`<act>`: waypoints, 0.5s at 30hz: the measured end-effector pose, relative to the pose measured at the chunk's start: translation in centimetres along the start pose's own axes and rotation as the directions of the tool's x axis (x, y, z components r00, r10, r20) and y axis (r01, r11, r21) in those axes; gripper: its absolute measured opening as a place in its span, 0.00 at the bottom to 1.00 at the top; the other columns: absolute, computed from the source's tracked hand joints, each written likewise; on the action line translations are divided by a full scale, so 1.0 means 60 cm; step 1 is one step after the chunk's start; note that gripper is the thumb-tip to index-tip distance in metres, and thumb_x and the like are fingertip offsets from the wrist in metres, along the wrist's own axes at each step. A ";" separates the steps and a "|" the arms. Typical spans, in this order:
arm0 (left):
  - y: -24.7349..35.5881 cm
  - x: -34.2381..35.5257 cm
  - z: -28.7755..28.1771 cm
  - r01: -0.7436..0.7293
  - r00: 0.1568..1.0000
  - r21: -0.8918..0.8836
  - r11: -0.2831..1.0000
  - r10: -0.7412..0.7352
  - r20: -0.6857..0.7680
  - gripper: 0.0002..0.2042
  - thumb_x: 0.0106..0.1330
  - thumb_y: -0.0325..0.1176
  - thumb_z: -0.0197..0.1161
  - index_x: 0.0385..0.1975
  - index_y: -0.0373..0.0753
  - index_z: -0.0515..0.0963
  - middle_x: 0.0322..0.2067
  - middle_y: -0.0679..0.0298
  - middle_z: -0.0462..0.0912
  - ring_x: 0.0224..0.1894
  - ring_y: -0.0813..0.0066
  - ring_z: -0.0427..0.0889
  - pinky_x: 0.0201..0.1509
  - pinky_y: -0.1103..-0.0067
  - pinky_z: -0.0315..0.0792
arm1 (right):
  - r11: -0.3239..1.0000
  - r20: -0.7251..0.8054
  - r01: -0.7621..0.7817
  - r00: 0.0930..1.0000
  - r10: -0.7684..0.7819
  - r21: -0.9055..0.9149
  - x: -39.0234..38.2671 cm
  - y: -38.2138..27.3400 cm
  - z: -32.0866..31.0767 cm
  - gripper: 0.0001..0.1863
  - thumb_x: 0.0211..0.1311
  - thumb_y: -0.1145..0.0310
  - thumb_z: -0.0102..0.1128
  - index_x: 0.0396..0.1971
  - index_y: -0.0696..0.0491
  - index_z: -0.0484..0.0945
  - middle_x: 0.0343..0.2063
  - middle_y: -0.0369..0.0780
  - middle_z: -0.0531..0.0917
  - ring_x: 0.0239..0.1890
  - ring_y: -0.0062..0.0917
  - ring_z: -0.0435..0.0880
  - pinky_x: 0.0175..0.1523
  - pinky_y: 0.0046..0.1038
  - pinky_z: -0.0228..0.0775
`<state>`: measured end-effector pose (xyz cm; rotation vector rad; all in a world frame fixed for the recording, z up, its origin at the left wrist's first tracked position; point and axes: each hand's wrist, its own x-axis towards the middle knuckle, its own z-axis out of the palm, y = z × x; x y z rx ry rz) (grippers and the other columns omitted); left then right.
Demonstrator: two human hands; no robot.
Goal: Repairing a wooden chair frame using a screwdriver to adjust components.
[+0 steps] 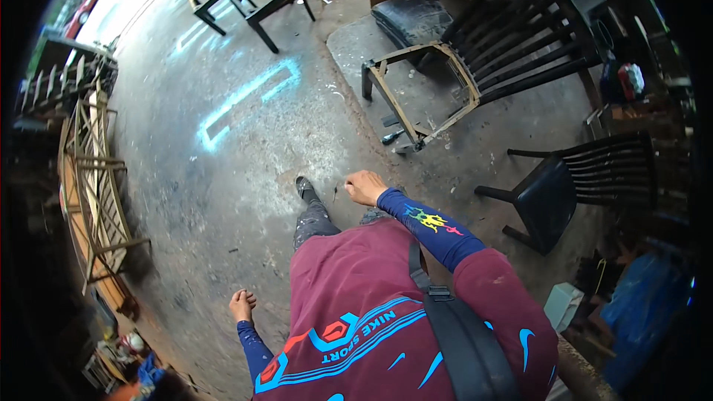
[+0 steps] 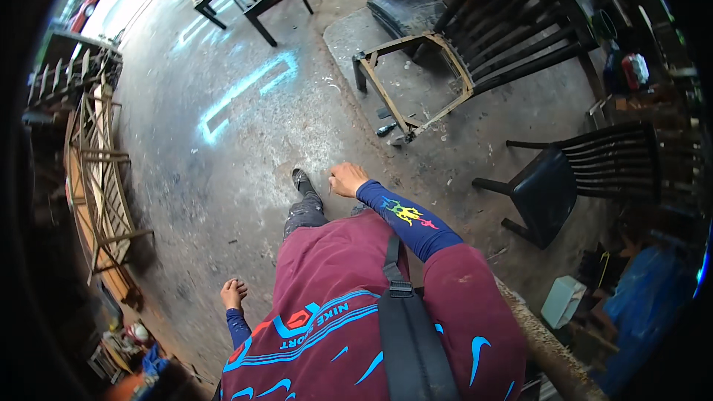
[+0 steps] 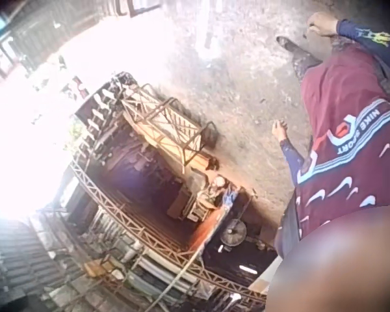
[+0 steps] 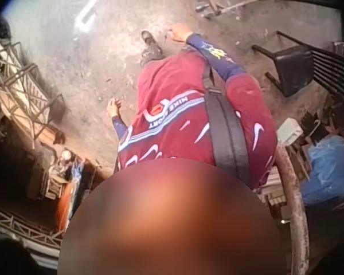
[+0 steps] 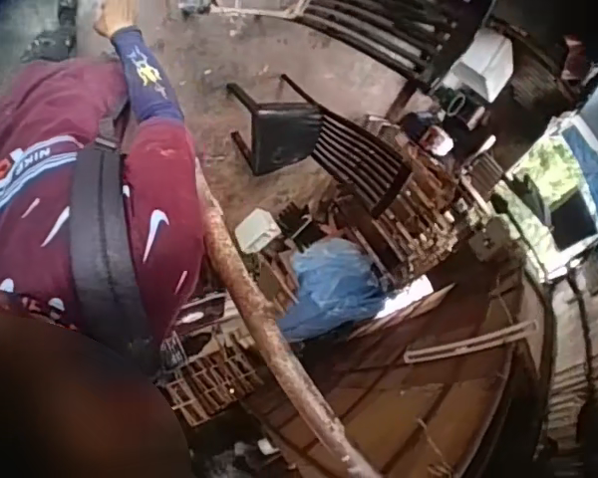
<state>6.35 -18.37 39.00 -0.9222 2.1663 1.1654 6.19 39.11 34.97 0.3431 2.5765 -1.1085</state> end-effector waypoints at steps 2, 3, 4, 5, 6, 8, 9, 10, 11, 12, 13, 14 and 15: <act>0.103 0.107 -0.003 -0.031 0.999 0.073 0.997 0.030 0.014 0.11 0.69 0.32 0.53 0.46 0.35 0.76 0.31 0.57 0.84 0.25 0.70 0.82 0.26 0.77 0.77 | 0.976 -0.047 -0.187 0.980 0.193 0.113 0.044 0.060 0.022 0.14 0.58 0.61 0.55 0.32 0.56 0.83 0.35 0.53 0.84 0.43 0.49 0.83 0.49 0.45 0.74; 0.157 0.164 0.015 0.013 1.000 0.140 0.990 -0.013 -0.002 0.11 0.69 0.32 0.52 0.46 0.35 0.76 0.31 0.57 0.84 0.24 0.70 0.82 0.25 0.76 0.77 | 0.921 -0.083 -0.356 0.925 0.372 0.155 0.066 0.092 0.033 0.14 0.59 0.61 0.55 0.34 0.55 0.84 0.37 0.52 0.84 0.43 0.47 0.83 0.50 0.44 0.74; 0.208 0.214 0.044 -0.016 0.998 0.123 0.992 0.008 0.062 0.11 0.68 0.32 0.52 0.46 0.35 0.76 0.31 0.56 0.84 0.24 0.69 0.82 0.26 0.76 0.77 | 0.813 -0.062 -0.543 0.822 0.566 0.210 0.083 0.119 0.050 0.14 0.60 0.61 0.54 0.35 0.55 0.84 0.38 0.51 0.84 0.44 0.45 0.83 0.52 0.43 0.73; 0.254 0.252 0.081 0.055 0.998 0.176 0.983 -0.062 0.030 0.11 0.68 0.31 0.52 0.46 0.35 0.76 0.30 0.56 0.84 0.24 0.69 0.82 0.26 0.75 0.77 | 0.791 -0.092 -0.555 0.801 0.592 0.259 0.099 0.146 0.064 0.14 0.60 0.61 0.54 0.35 0.55 0.84 0.38 0.51 0.84 0.44 0.45 0.83 0.52 0.43 0.73; 0.297 0.280 0.120 0.095 0.990 0.221 0.971 -0.117 0.085 0.12 0.67 0.31 0.53 0.46 0.35 0.76 0.32 0.56 0.84 0.25 0.68 0.82 0.27 0.75 0.77 | 0.742 -0.166 -0.612 0.730 0.663 0.273 0.114 0.174 0.075 0.15 0.60 0.61 0.54 0.36 0.55 0.84 0.38 0.51 0.84 0.44 0.46 0.83 0.52 0.43 0.73; 0.402 0.314 0.208 -0.039 0.936 0.491 0.870 -0.140 0.323 0.12 0.68 0.32 0.54 0.48 0.36 0.76 0.33 0.56 0.84 0.28 0.66 0.83 0.31 0.74 0.78 | 0.483 -0.121 -0.786 0.476 0.871 0.386 0.154 0.221 0.093 0.15 0.61 0.62 0.52 0.37 0.55 0.84 0.39 0.50 0.85 0.45 0.47 0.83 0.52 0.42 0.74; 0.462 0.318 0.249 -0.121 0.867 0.736 0.666 -0.291 0.405 0.13 0.69 0.34 0.55 0.49 0.37 0.76 0.35 0.56 0.85 0.31 0.64 0.84 0.34 0.73 0.79 | 0.468 -0.114 -0.771 0.469 0.876 0.431 0.171 0.236 0.105 0.15 0.61 0.62 0.52 0.37 0.55 0.84 0.39 0.50 0.85 0.45 0.47 0.83 0.52 0.42 0.74; 0.519 0.314 0.297 -0.161 0.856 0.742 0.651 -0.282 0.433 0.13 0.69 0.34 0.55 0.49 0.37 0.76 0.35 0.56 0.85 0.31 0.64 0.84 0.34 0.73 0.79 | 0.349 -0.096 -0.747 0.361 0.928 0.566 0.188 0.256 0.111 0.15 0.61 0.62 0.52 0.35 0.54 0.85 0.39 0.49 0.85 0.45 0.46 0.83 0.52 0.41 0.74; 0.572 0.303 0.340 -0.564 0.758 0.650 0.509 0.008 0.652 0.13 0.69 0.34 0.55 0.49 0.35 0.76 0.36 0.56 0.85 0.32 0.65 0.84 0.36 0.74 0.79 | 0.191 -0.036 -0.708 0.228 0.973 0.680 0.202 0.273 0.120 0.14 0.61 0.63 0.52 0.34 0.54 0.85 0.39 0.49 0.85 0.44 0.46 0.83 0.51 0.40 0.75; 0.619 0.286 0.377 -0.846 0.518 0.463 0.264 0.205 0.830 0.13 0.70 0.34 0.54 0.49 0.34 0.76 0.37 0.56 0.85 0.33 0.66 0.85 0.38 0.75 0.79 | 0.178 0.013 -0.729 0.248 0.969 0.661 0.216 0.293 0.129 0.13 0.60 0.63 0.53 0.33 0.52 0.85 0.39 0.48 0.85 0.45 0.44 0.83 0.52 0.40 0.74; 0.662 0.267 0.406 -0.865 0.493 0.453 0.217 0.199 0.847 0.13 0.70 0.34 0.54 0.49 0.34 0.76 0.37 0.56 0.85 0.33 0.66 0.85 0.38 0.75 0.79 | 0.174 0.012 -0.702 0.251 0.968 0.691 0.230 0.308 0.144 0.13 0.60 0.63 0.53 0.33 0.52 0.85 0.39 0.48 0.85 0.45 0.44 0.83 0.52 0.40 0.74; 0.700 0.256 0.441 -0.769 0.577 0.424 0.478 0.233 0.783 0.13 0.71 0.34 0.54 0.48 0.33 0.76 0.37 0.56 0.85 0.34 0.67 0.84 0.39 0.75 0.79 | 0.166 0.057 -0.743 0.265 0.963 0.648 0.248 0.330 0.157 0.12 0.59 0.63 0.55 0.33 0.52 0.85 0.39 0.48 0.85 0.46 0.44 0.83 0.53 0.39 0.74; 0.730 0.257 0.481 -0.634 0.633 0.308 0.709 0.248 0.733 0.13 0.71 0.33 0.54 0.47 0.32 0.76 0.37 0.56 0.85 0.35 0.69 0.84 0.40 0.76 0.79 | 0.133 0.125 -0.797 0.253 0.959 0.589 0.270 0.361 0.170 0.12 0.58 0.63 0.56 0.33 0.51 0.86 0.40 0.47 0.85 0.46 0.43 0.83 0.53 0.39 0.74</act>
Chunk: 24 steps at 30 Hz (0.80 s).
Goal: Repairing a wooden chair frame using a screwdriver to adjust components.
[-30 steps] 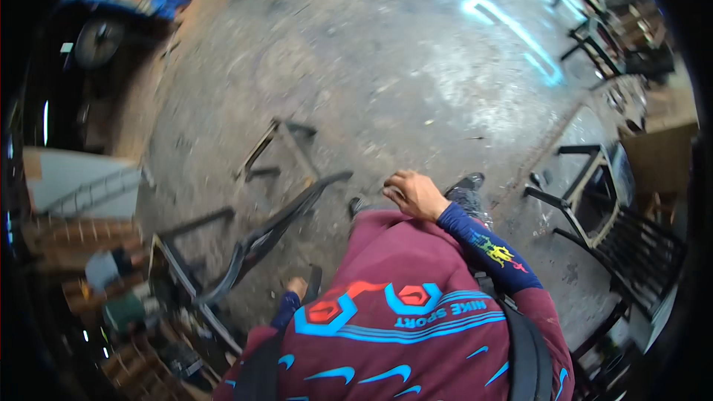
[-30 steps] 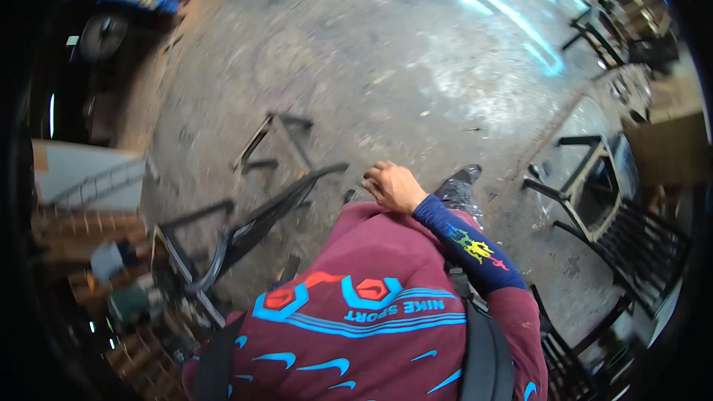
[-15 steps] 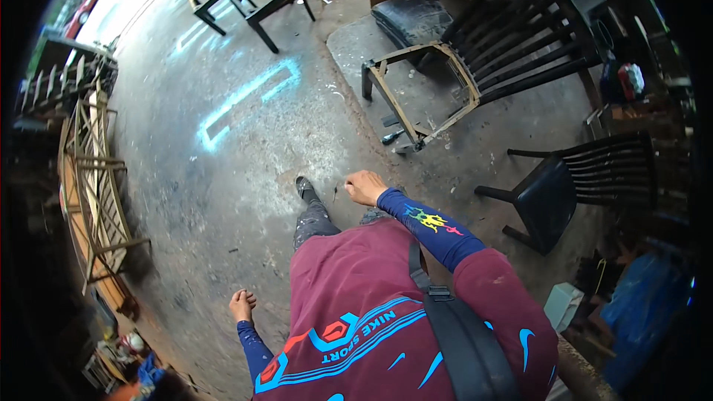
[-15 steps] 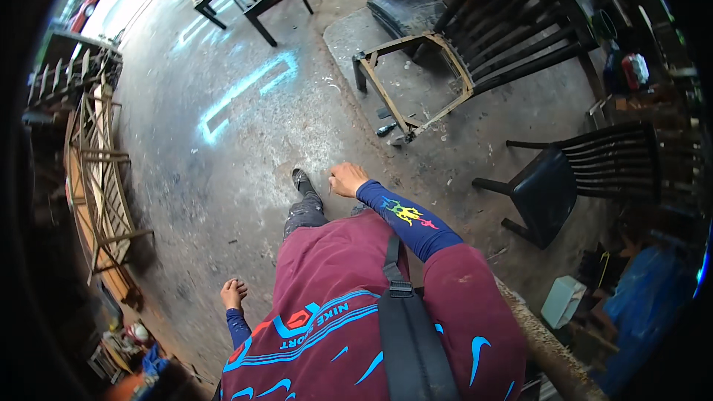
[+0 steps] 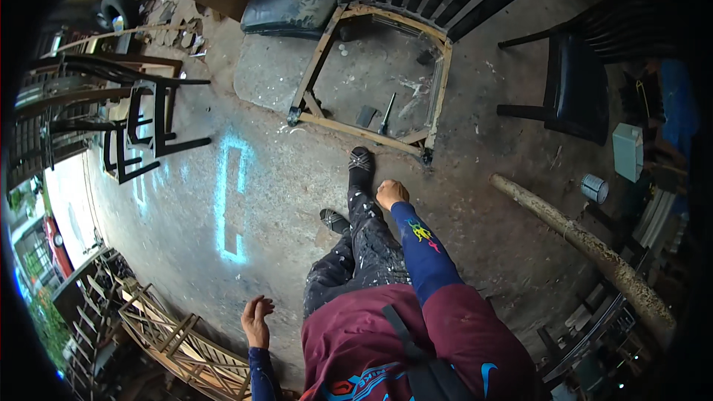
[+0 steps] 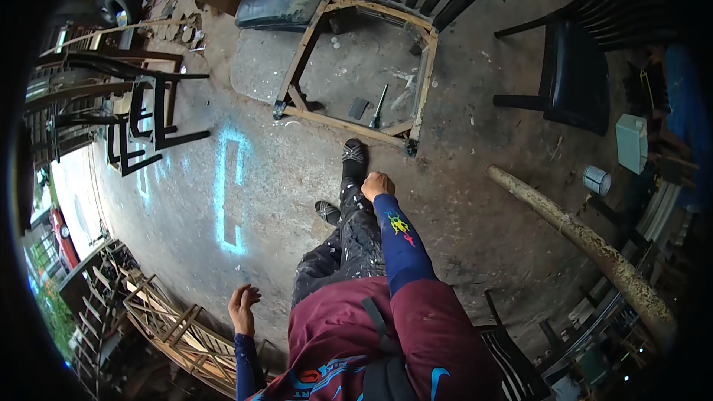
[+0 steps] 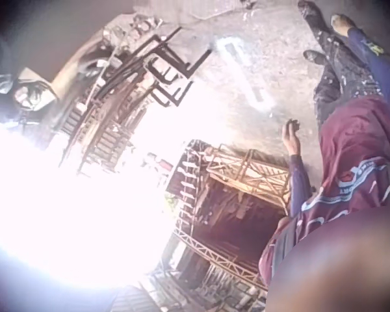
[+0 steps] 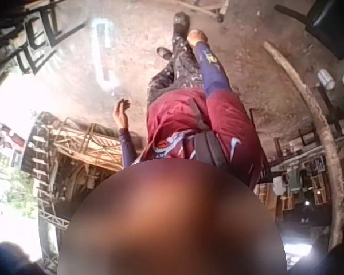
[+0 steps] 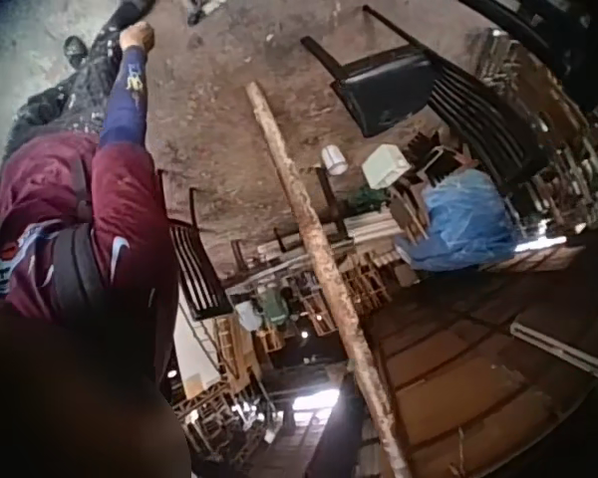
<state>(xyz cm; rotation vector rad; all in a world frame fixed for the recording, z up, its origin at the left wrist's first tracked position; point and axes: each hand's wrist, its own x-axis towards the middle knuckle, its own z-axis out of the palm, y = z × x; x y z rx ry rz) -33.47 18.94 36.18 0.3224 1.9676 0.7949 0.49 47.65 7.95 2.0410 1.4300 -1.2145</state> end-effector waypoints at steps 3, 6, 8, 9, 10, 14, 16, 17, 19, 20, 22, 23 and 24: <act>0.024 0.057 0.007 0.197 0.975 -0.008 0.980 -0.197 -0.105 0.12 0.71 0.32 0.54 0.46 0.31 0.77 0.35 0.56 0.85 0.35 0.70 0.84 0.40 0.77 0.78 | 0.999 0.022 -0.031 0.999 0.031 0.010 0.125 -0.007 0.062 0.13 0.57 0.61 0.57 0.37 0.49 0.85 0.43 0.47 0.84 0.49 0.42 0.82 0.54 0.39 0.74; -0.031 0.074 -0.009 0.192 0.980 0.503 0.843 -0.195 -0.047 0.12 0.71 0.30 0.53 0.46 0.29 0.77 0.36 0.56 0.85 0.35 0.70 0.84 0.38 0.77 0.78 | 0.994 -0.079 -0.100 0.991 0.104 0.052 0.250 -0.011 0.128 0.21 0.62 0.56 0.51 0.50 0.51 0.78 0.56 0.48 0.77 0.56 0.43 0.77 0.61 0.40 0.68; -0.076 0.067 -0.039 0.255 0.943 0.622 0.741 -0.332 0.009 0.12 0.69 0.30 0.52 0.44 0.29 0.77 0.34 0.55 0.84 0.32 0.69 0.84 0.36 0.75 0.79 | 0.996 -0.377 0.036 0.926 -0.003 0.082 0.335 -0.022 0.157 0.20 0.59 0.56 0.58 0.46 0.53 0.77 0.42 0.49 0.82 0.46 0.44 0.82 0.49 0.42 0.74; -0.091 0.064 -0.057 0.399 0.875 0.527 0.750 -0.483 0.025 0.12 0.70 0.31 0.54 0.47 0.33 0.78 0.37 0.56 0.85 0.37 0.67 0.83 0.42 0.74 0.78 | 0.968 -0.136 -0.152 0.974 0.180 0.198 0.382 -0.021 0.159 0.21 0.59 0.56 0.60 0.46 0.56 0.74 0.43 0.51 0.80 0.46 0.45 0.81 0.48 0.43 0.74; -0.103 0.073 -0.075 0.538 0.785 0.430 0.725 -0.617 0.057 0.12 0.71 0.32 0.57 0.49 0.36 0.79 0.40 0.57 0.85 0.41 0.66 0.82 0.47 0.73 0.77 | 0.948 -0.241 -0.189 0.937 0.252 0.258 0.412 -0.031 0.173 0.21 0.59 0.57 0.63 0.45 0.57 0.73 0.41 0.51 0.81 0.46 0.45 0.81 0.48 0.44 0.74; -0.097 0.138 -0.111 0.474 0.740 0.679 0.560 -0.672 0.038 0.11 0.70 0.30 0.56 0.48 0.33 0.79 0.37 0.55 0.83 0.33 0.71 0.83 0.31 0.77 0.78 | 0.948 -0.435 -0.117 0.867 0.243 0.297 0.538 -0.023 0.208 0.21 0.57 0.58 0.66 0.41 0.59 0.74 0.43 0.53 0.80 0.47 0.47 0.80 0.49 0.44 0.74; -0.068 0.193 -0.103 0.789 0.599 0.271 0.551 -0.788 -0.142 0.12 0.70 0.29 0.56 0.50 0.34 0.78 0.38 0.55 0.83 0.34 0.68 0.84 0.34 0.75 0.80 | 0.937 -0.347 -0.194 0.891 0.292 0.290 0.575 -0.008 0.234 0.21 0.55 0.59 0.68 0.39 0.60 0.74 0.44 0.53 0.80 0.49 0.47 0.79 0.50 0.44 0.73; -0.052 0.222 -0.091 0.633 0.738 0.443 0.635 -0.667 -0.099 0.12 0.70 0.30 0.54 0.47 0.31 0.78 0.36 0.54 0.84 0.34 0.68 0.84 0.35 0.75 0.80 | 0.926 -0.307 -0.185 0.906 0.290 0.330 0.572 0.000 0.251 0.21 0.55 0.59 0.68 0.39 0.60 0.74 0.44 0.53 0.80 0.49 0.47 0.79 0.50 0.44 0.73; -0.001 0.271 -0.064 0.398 0.870 0.594 0.699 -0.494 -0.002 0.13 0.70 0.30 0.52 0.45 0.28 0.77 0.35 0.53 0.85 0.34 0.67 0.86 0.37 0.77 0.80 | 0.965 -0.422 -0.091 0.886 0.192 0.248 0.504 0.010 0.293 0.21 0.55 0.60 0.64 0.44 0.58 0.74 0.48 0.54 0.78 0.54 0.47 0.76 0.54 0.44 0.71; 0.022 0.293 -0.039 0.341 0.905 0.617 0.709 -0.426 -0.010 0.12 0.70 0.31 0.53 0.45 0.29 0.78 0.35 0.55 0.85 0.35 0.70 0.84 0.37 0.77 0.79 | 0.982 -0.491 -0.067 0.859 0.145 0.174 0.450 0.011 0.303 0.23 0.57 0.60 0.61 0.49 0.57 0.73 0.51 0.55 0.77 0.56 0.47 0.75 0.57 0.44 0.69; 0.066 0.338 0.022 0.127 0.955 0.637 0.761 -0.268 0.130 0.14 0.71 0.33 0.53 0.45 0.28 0.78 0.35 0.53 0.85 0.35 0.68 0.85 0.39 0.76 0.80 | 0.970 -0.052 0.027 0.999 -0.015 0.241 0.327 0.047 0.286 0.28 0.61 0.59 0.53 0.59 0.56 0.68 0.56 0.56 0.74 0.60 0.47 0.72 0.63 0.44 0.65; 0.084 0.350 0.058 0.011 0.954 0.604 0.797 -0.189 0.231 0.15 0.71 0.35 0.54 0.46 0.28 0.78 0.36 0.53 0.85 0.35 0.68 0.85 0.39 0.76 0.80 | 0.892 -0.130 -0.006 0.989 0.072 0.452 0.238 0.048 0.278 0.25 0.58 0.62 0.53 0.55 0.58 0.71 0.50 0.56 0.77 0.54 0.47 0.76 0.58 0.43 0.69; 0.103 0.359 0.096 -0.087 0.938 0.607 0.790 -0.140 0.317 0.16 0.72 0.36 0.53 0.45 0.28 0.78 0.35 0.53 0.85 0.35 0.68 0.85 0.40 0.75 0.80 | 0.853 -0.174 -0.020 0.976 0.129 0.522 0.145 0.050 0.263 0.22 0.56 0.64 0.54 0.50 0.59 0.74 0.45 0.56 0.81 0.47 0.48 0.81 0.53 0.41 0.73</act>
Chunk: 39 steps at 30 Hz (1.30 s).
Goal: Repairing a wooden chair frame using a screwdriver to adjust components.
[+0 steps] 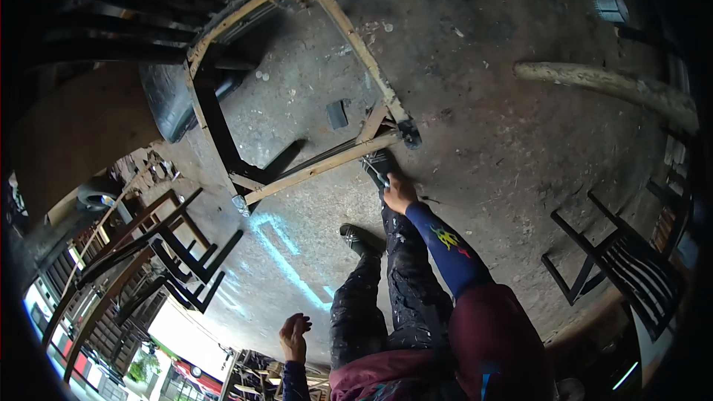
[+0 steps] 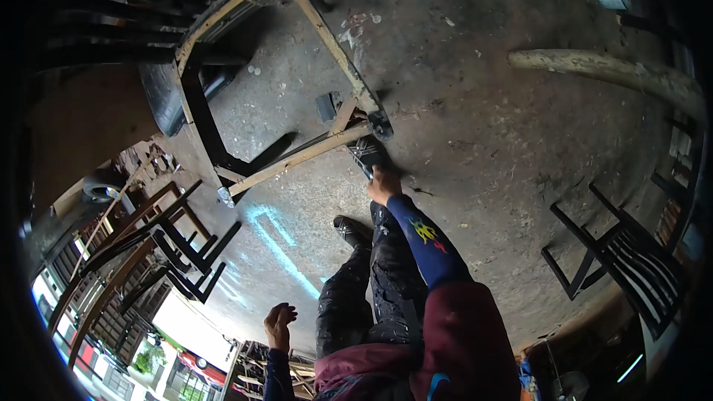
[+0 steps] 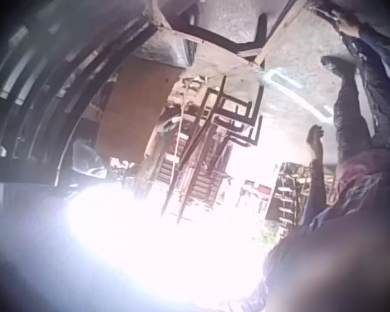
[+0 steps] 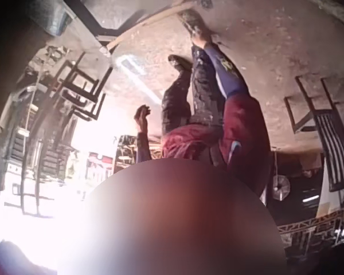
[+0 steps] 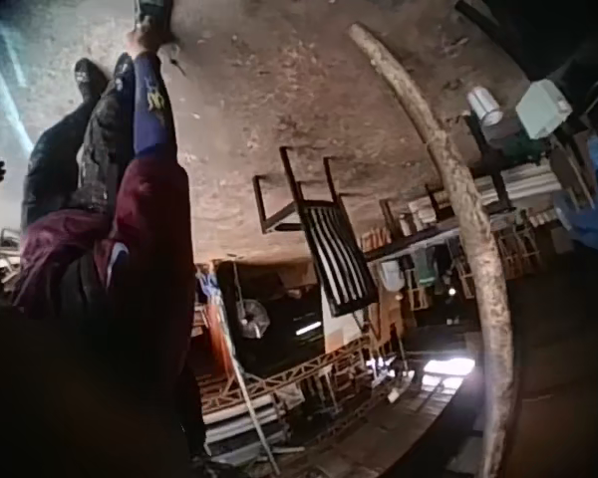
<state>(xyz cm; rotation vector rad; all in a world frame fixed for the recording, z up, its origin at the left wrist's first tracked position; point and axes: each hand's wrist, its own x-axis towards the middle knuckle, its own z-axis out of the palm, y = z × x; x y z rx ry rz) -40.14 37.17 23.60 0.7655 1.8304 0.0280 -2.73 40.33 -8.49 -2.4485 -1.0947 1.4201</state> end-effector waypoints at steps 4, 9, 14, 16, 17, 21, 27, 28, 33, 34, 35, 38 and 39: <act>0.114 0.006 0.103 -0.212 0.932 -0.187 0.959 0.256 0.257 0.17 0.73 0.38 0.54 0.49 0.28 0.75 0.39 0.53 0.84 0.37 0.68 0.84 0.45 0.74 0.79 | 0.960 -0.131 0.109 0.988 -0.077 0.258 -0.343 -0.016 -0.124 0.18 0.58 0.57 0.63 0.43 0.53 0.79 0.31 0.50 0.84 0.35 0.48 0.83 0.41 0.44 0.75; 0.125 -0.066 0.261 0.023 0.669 -0.466 0.885 0.333 0.665 0.20 0.77 0.44 0.45 0.61 0.38 0.64 0.53 0.52 0.77 0.50 0.59 0.79 0.60 0.64 0.71 | 0.833 -0.430 0.376 0.883 -0.190 0.405 -0.687 -0.017 -0.113 0.18 0.56 0.56 0.66 0.38 0.54 0.83 0.24 0.49 0.82 0.30 0.46 0.83 0.36 0.43 0.73; 0.031 -0.131 0.358 0.022 0.696 -0.234 0.972 0.154 0.702 0.14 0.73 0.44 0.53 0.47 0.39 0.72 0.27 0.66 0.76 0.31 0.71 0.75 0.39 0.72 0.70 | 0.839 -0.549 0.286 0.835 0.017 0.462 -0.876 0.041 -0.050 0.18 0.56 0.60 0.64 0.42 0.55 0.78 0.21 0.50 0.80 0.28 0.48 0.81 0.34 0.46 0.71; 0.003 -0.156 0.410 0.158 0.683 -0.141 0.977 -0.004 0.730 0.17 0.75 0.47 0.49 0.47 0.37 0.71 0.23 0.65 0.72 0.26 0.69 0.73 0.34 0.73 0.71 | 0.833 -0.530 0.238 0.845 0.077 0.500 -0.932 0.063 -0.028 0.20 0.58 0.60 0.63 0.46 0.55 0.76 0.22 0.51 0.80 0.28 0.49 0.80 0.34 0.46 0.71; -0.009 -0.172 0.439 0.171 0.662 -0.103 0.980 -0.037 0.749 0.17 0.74 0.47 0.51 0.44 0.37 0.71 0.21 0.65 0.72 0.24 0.69 0.73 0.32 0.73 0.71 | 0.806 -0.543 0.232 0.830 0.128 0.544 -0.960 0.082 -0.021 0.19 0.58 0.61 0.62 0.47 0.55 0.74 0.22 0.51 0.80 0.28 0.49 0.80 0.34 0.46 0.71; -0.062 -0.258 0.577 0.040 0.571 0.047 0.998 -0.062 0.819 0.14 0.74 0.44 0.51 0.39 0.38 0.73 0.20 0.64 0.73 0.23 0.70 0.71 0.30 0.73 0.69 | 0.691 -0.638 0.290 0.703 0.315 0.662 -1.056 0.165 -0.014 0.21 0.60 0.64 0.60 0.50 0.58 0.72 0.22 0.52 0.80 0.26 0.49 0.81 0.29 0.45 0.70; -0.077 -0.391 0.860 -0.220 0.505 -0.134 0.966 0.230 0.832 0.13 0.73 0.42 0.53 0.42 0.38 0.75 0.24 0.62 0.79 0.24 0.70 0.77 0.31 0.73 0.74 | 0.500 -0.430 0.202 0.810 0.398 0.842 -1.220 0.430 -0.001 0.17 0.62 0.63 0.55 0.50 0.51 0.74 0.27 0.49 0.83 0.33 0.48 0.83 0.39 0.46 0.73; -0.079 -0.421 0.915 -0.289 0.526 -0.133 0.948 0.273 0.805 0.12 0.72 0.41 0.55 0.42 0.39 0.76 0.25 0.62 0.79 0.25 0.70 0.78 0.31 0.72 0.75 | 0.524 -0.477 0.230 0.781 0.403 0.820 -1.245 0.496 0.004 0.17 0.62 0.63 0.55 0.50 0.51 0.74 0.27 0.49 0.83 0.33 0.48 0.83 0.39 0.46 0.73; -0.129 -0.645 1.195 -0.703 0.345 -0.062 0.709 0.416 0.841 0.19 0.66 0.35 0.63 0.55 0.38 0.72 0.40 0.59 0.82 0.36 0.68 0.82 0.40 0.73 0.77 | 0.513 -0.502 0.055 0.313 0.806 0.857 -1.316 0.852 -0.034 0.20 0.61 0.65 0.57 0.51 0.57 0.77 0.31 0.52 0.84 0.34 0.44 0.85 0.41 0.40 0.76; -0.144 -0.695 1.254 -0.757 0.278 -0.068 0.650 0.415 0.866 0.23 0.66 0.34 0.64 0.60 0.38 0.69 0.44 0.57 0.81 0.40 0.67 0.82 0.44 0.73 0.76 | 0.504 -0.519 0.139 0.107 0.848 0.852 -1.321 0.931 -0.056 0.21 0.60 0.65 0.59 0.51 0.59 0.78 0.30 0.54 0.84 0.34 0.42 0.86 0.40 0.37 0.77; -0.157 -0.742 1.313 -0.818 0.144 -0.174 0.548 0.489 0.861 0.26 0.64 0.32 0.66 0.62 0.39 0.66 0.48 0.56 0.79 0.44 0.66 0.80 0.48 0.72 0.75 | 0.367 -0.383 0.219 0.033 0.923 0.904 -1.319 1.011 -0.086 0.21 0.60 0.65 0.61 0.51 0.60 0.78 0.34 0.52 0.86 0.35 0.32 0.87 0.42 0.31 0.77; -0.182 -0.845 1.466 -0.923 -0.092 -0.312 0.224 0.659 0.746 0.34 0.61 0.30 0.70 0.66 0.38 0.61 0.56 0.56 0.73 0.52 0.66 0.76 0.55 0.72 0.71 | 0.423 -0.357 0.319 -0.246 0.901 0.848 -1.305 1.225 -0.181 0.20 0.63 0.66 0.61 0.50 0.62 0.77 0.30 0.50 0.85 0.30 0.27 0.84 0.36 0.30 0.74; -0.184 -0.866 1.511 -0.928 -0.131 -0.341 0.150 0.726 0.675 0.31 0.61 0.29 0.70 0.63 0.36 0.64 0.52 0.57 0.77 0.50 0.70 0.76 0.54 0.74 0.71 | 0.494 -0.362 0.305 -0.398 0.843 0.815 -1.287 1.288 -0.217 0.20 0.65 0.64 0.60 0.50 0.62 0.77 0.27 0.47 0.84 0.27 0.22 0.79 0.35 0.29 0.73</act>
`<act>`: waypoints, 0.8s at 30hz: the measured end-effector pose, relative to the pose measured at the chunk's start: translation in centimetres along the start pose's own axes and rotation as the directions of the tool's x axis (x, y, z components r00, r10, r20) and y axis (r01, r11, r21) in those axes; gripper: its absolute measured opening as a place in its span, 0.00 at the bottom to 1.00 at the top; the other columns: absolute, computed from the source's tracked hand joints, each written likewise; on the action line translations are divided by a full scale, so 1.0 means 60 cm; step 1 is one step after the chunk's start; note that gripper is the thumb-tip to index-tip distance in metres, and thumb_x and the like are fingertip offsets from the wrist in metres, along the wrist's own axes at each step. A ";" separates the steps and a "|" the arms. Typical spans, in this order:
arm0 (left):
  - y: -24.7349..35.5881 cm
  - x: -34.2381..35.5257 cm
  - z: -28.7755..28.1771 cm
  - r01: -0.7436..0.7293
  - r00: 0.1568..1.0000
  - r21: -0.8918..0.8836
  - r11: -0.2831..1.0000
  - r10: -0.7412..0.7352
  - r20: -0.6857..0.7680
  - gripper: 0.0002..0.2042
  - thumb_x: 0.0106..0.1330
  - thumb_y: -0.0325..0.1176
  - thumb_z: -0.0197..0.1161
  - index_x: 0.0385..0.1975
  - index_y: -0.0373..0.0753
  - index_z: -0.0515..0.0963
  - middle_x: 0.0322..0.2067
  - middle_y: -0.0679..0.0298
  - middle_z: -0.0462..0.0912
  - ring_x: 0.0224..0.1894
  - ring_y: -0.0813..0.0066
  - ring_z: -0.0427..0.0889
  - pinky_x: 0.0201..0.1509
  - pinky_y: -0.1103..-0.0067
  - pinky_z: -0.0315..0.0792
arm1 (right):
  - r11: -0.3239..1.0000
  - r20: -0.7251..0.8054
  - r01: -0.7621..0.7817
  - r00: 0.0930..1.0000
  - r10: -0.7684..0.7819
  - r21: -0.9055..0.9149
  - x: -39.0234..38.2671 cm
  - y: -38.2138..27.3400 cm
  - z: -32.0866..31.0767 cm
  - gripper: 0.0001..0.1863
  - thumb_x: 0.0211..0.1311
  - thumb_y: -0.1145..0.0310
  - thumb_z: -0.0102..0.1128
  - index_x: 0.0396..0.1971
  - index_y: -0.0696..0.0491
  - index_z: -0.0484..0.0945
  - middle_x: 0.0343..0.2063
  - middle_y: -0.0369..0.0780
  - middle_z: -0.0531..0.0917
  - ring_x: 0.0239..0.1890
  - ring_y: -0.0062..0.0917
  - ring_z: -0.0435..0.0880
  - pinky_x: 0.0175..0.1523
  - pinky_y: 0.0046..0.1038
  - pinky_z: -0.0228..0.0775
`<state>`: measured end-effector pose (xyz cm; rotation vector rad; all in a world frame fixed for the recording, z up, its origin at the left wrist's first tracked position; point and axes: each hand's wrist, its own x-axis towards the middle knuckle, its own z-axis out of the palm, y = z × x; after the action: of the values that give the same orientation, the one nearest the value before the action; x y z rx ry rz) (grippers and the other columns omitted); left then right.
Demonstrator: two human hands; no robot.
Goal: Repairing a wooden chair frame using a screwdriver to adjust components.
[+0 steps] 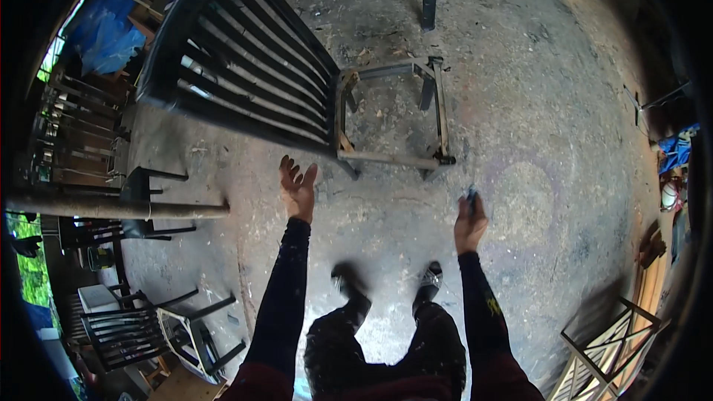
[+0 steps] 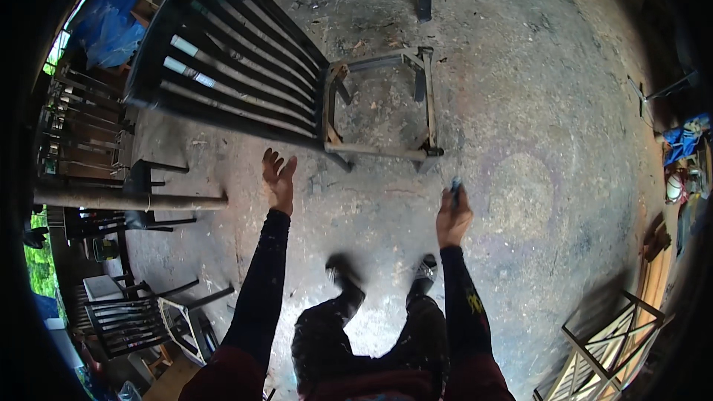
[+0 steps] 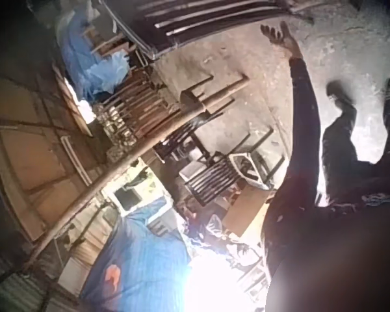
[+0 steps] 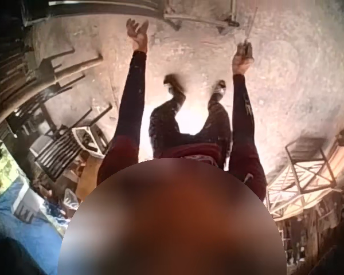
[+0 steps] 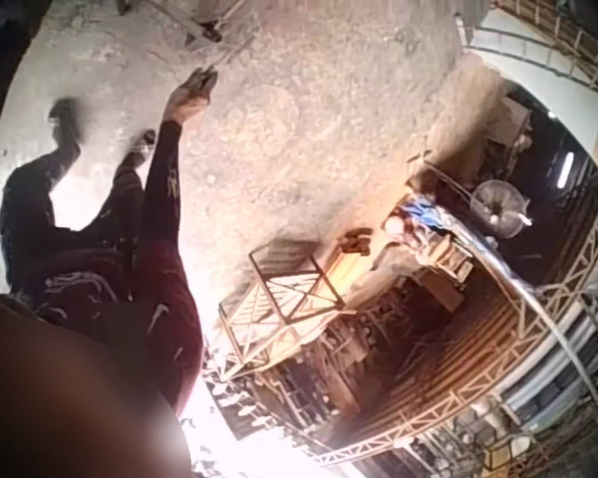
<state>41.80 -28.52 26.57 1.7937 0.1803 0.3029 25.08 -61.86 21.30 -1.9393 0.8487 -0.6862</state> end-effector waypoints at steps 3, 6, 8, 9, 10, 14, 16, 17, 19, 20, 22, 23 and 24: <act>-0.021 0.066 0.070 -0.036 0.999 -0.300 0.953 0.035 -0.010 0.26 0.60 0.28 0.71 0.58 0.33 0.69 0.48 0.61 0.80 0.48 0.74 0.77 0.53 0.78 0.70 | 0.926 -0.210 0.031 0.976 0.052 0.376 0.127 0.023 0.124 0.17 0.66 0.69 0.60 0.50 0.62 0.78 0.28 0.41 0.83 0.30 0.19 0.76 0.38 0.25 0.72; -0.075 0.093 0.106 0.019 0.983 -0.239 0.971 -0.061 -0.172 0.15 0.63 0.29 0.70 0.46 0.32 0.78 0.41 0.64 0.83 0.41 0.79 0.78 0.48 0.81 0.71 | 0.940 -0.240 0.044 0.970 0.041 0.339 0.185 0.060 0.212 0.16 0.66 0.73 0.60 0.52 0.60 0.78 0.34 0.38 0.85 0.35 0.16 0.77 0.43 0.22 0.72; -0.116 0.093 0.129 -0.102 0.987 -0.237 0.966 0.069 -0.145 0.10 0.64 0.27 0.68 0.42 0.33 0.79 0.38 0.65 0.83 0.39 0.80 0.77 0.46 0.82 0.70 | 0.956 -0.276 0.268 0.934 -0.228 0.120 0.190 0.085 0.255 0.18 0.61 0.72 0.64 0.52 0.56 0.79 0.30 0.44 0.83 0.31 0.29 0.81 0.38 0.28 0.73; -0.135 0.094 0.138 -0.106 0.988 -0.244 0.964 0.075 -0.134 0.08 0.64 0.26 0.67 0.41 0.34 0.79 0.37 0.66 0.82 0.39 0.80 0.77 0.46 0.82 0.70 | 0.956 -0.248 0.275 0.924 -0.292 -0.100 0.186 0.098 0.264 0.18 0.59 0.72 0.65 0.51 0.56 0.80 0.28 0.45 0.81 0.29 0.34 0.81 0.36 0.31 0.73; -0.151 0.098 0.146 -0.139 0.987 -0.256 0.957 0.112 -0.119 0.08 0.64 0.26 0.67 0.41 0.34 0.79 0.37 0.66 0.82 0.39 0.80 0.77 0.46 0.82 0.70 | 0.877 -0.274 0.431 0.835 -0.477 -0.212 0.188 0.110 0.275 0.15 0.60 0.73 0.63 0.48 0.56 0.81 0.24 0.45 0.78 0.26 0.40 0.78 0.34 0.33 0.71; -0.190 0.097 0.167 -0.333 0.943 -0.105 0.937 0.329 -0.055 0.05 0.62 0.22 0.64 0.36 0.34 0.79 0.34 0.66 0.82 0.37 0.79 0.77 0.44 0.82 0.71 | 0.745 -0.391 0.651 0.653 -0.648 -0.146 0.233 0.151 0.307 0.14 0.62 0.74 0.61 0.48 0.56 0.79 0.25 0.44 0.78 0.25 0.35 0.76 0.32 0.32 0.69; -0.192 0.086 0.182 -0.438 0.898 -0.109 0.892 0.430 -0.093 0.06 0.57 0.18 0.64 0.33 0.34 0.78 0.31 0.66 0.82 0.35 0.79 0.78 0.42 0.81 0.72 | 0.671 -0.434 0.735 0.575 -0.694 -0.100 0.291 0.155 0.322 0.15 0.64 0.72 0.59 0.50 0.56 0.78 0.29 0.45 0.80 0.28 0.37 0.79 0.33 0.31 0.71; -0.191 0.077 0.192 -0.415 0.908 -0.130 0.900 0.401 -0.126 0.05 0.54 0.17 0.64 0.27 0.35 0.78 0.26 0.69 0.79 0.31 0.81 0.76 0.38 0.82 0.71 | 0.681 -0.428 0.726 0.588 -0.687 -0.096 0.316 0.156 0.326 0.16 0.64 0.71 0.59 0.52 0.55 0.78 0.32 0.46 0.81 0.31 0.40 0.81 0.35 0.32 0.72; -0.187 0.048 0.215 -0.491 0.861 -0.015 0.871 0.483 -0.161 0.05 0.49 0.19 0.65 0.24 0.36 0.78 0.22 0.70 0.78 0.27 0.82 0.76 0.34 0.81 0.71 | 0.662 -0.379 0.708 0.558 -0.738 -0.247 0.369 0.140 0.322 0.17 0.62 0.71 0.59 0.51 0.54 0.78 0.31 0.45 0.81 0.31 0.42 0.78 0.36 0.38 0.70; -0.184 0.036 0.229 -0.430 0.889 0.009 0.903 0.425 -0.172 0.05 0.48 0.20 0.66 0.23 0.36 0.77 0.22 0.71 0.78 0.27 0.82 0.76 0.33 0.82 0.70 | 0.619 -0.338 0.694 0.520 -0.784 -0.368 0.386 0.127 0.317 0.16 0.62 0.71 0.59 0.50 0.54 0.78 0.30 0.45 0.80 0.29 0.43 0.77 0.35 0.40 0.69; -0.180 0.016 0.256 -0.414 0.891 -0.028 0.910 0.399 -0.215 0.07 0.48 0.18 0.64 0.25 0.36 0.75 0.24 0.69 0.80 0.28 0.81 0.78 0.34 0.82 0.72 | 0.585 -0.303 0.744 0.504 -0.809 -0.323 0.370 0.115 0.291 0.16 0.62 0.72 0.59 0.50 0.54 0.78 0.32 0.46 0.80 0.31 0.43 0.78 0.36 0.39 0.70; -0.178 0.012 0.270 -0.389 0.911 -0.192 0.901 0.346 -0.224 0.09 0.49 0.16 0.62 0.29 0.35 0.74 0.25 0.65 0.81 0.31 0.78 0.81 0.37 0.81 0.74 | 0.604 -0.311 0.739 0.523 -0.794 -0.297 0.352 0.105 0.277 0.16 0.62 0.72 0.59 0.51 0.55 0.78 0.33 0.46 0.81 0.32 0.44 0.79 0.37 0.38 0.71; -0.177 0.010 0.274 -0.438 0.885 -0.211 0.874 0.378 -0.271 0.10 0.49 0.16 0.62 0.30 0.34 0.73 0.26 0.64 0.82 0.31 0.77 0.81 0.38 0.80 0.74 | 0.692 -0.325 0.722 0.652 -0.685 -0.009 0.309 0.109 0.265 0.16 0.65 0.70 0.59 0.52 0.56 0.77 0.34 0.48 0.82 0.33 0.40 0.81 0.38 0.34 0.72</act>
<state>47.69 -41.07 12.71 1.5123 -0.0893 0.7996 46.23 -70.76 10.73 -2.0622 0.1548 -1.5023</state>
